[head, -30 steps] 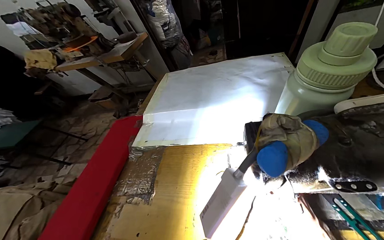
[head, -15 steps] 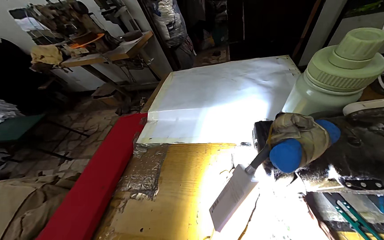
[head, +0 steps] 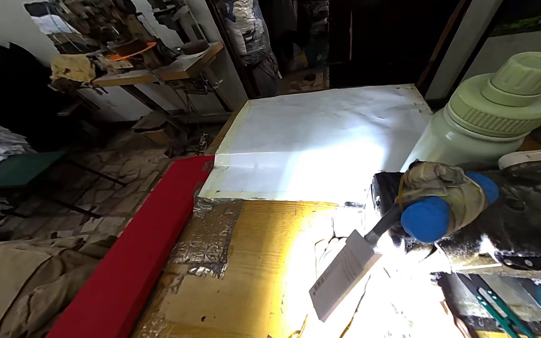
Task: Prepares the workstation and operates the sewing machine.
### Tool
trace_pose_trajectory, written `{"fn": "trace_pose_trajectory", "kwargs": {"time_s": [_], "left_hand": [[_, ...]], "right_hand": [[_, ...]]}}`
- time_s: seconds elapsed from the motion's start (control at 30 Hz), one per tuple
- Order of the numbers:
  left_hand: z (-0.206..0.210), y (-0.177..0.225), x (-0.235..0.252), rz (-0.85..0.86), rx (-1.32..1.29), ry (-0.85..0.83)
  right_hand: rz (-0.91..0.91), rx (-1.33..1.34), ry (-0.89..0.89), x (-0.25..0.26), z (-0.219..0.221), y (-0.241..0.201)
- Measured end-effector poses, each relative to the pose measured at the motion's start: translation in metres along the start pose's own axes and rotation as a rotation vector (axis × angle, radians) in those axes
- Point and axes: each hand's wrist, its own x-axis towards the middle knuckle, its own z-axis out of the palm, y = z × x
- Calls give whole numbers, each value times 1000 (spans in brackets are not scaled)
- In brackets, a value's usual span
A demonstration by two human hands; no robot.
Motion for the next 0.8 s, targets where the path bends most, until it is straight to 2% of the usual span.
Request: {"fn": "trace_pose_trajectory", "kwargs": {"time_s": [0.1,0.2,0.3,0.37,0.43,0.47,0.53,0.57,0.63,0.67,0.73,0.8], "left_hand": [[-4,8,-1,12,26,16],[-10,6,-8,248,119,34],[-23,23,-32,338,161,-201],[-22,19,-51,486,175,-233],[-13,14,-65,632,206,-177],[-10,15,-71,662,205,-184],[-8,18,-84,616,169,-225],[-9,20,-89,542,144,-253],[-13,34,-97,316,81,-286],[-14,33,-93,324,50,-214],[-16,19,-69,515,111,-34],[-19,15,-42,681,250,60]], "right_hand": [[51,-41,-9,2,-10,-13],[198,36,7,7,-20,-27],[170,95,1,1,-37,-36],[256,313,-90,-6,-56,-51],[370,742,-156,-13,-64,-64],[414,908,-181,-14,-66,-69],[469,988,-135,-16,-66,-76],[430,957,-99,-16,-60,-67],[323,697,-22,-21,-54,-61],[274,553,-6,-23,-53,-62],[93,331,52,-26,-48,-62],[-123,241,101,-36,-45,-57]]}}
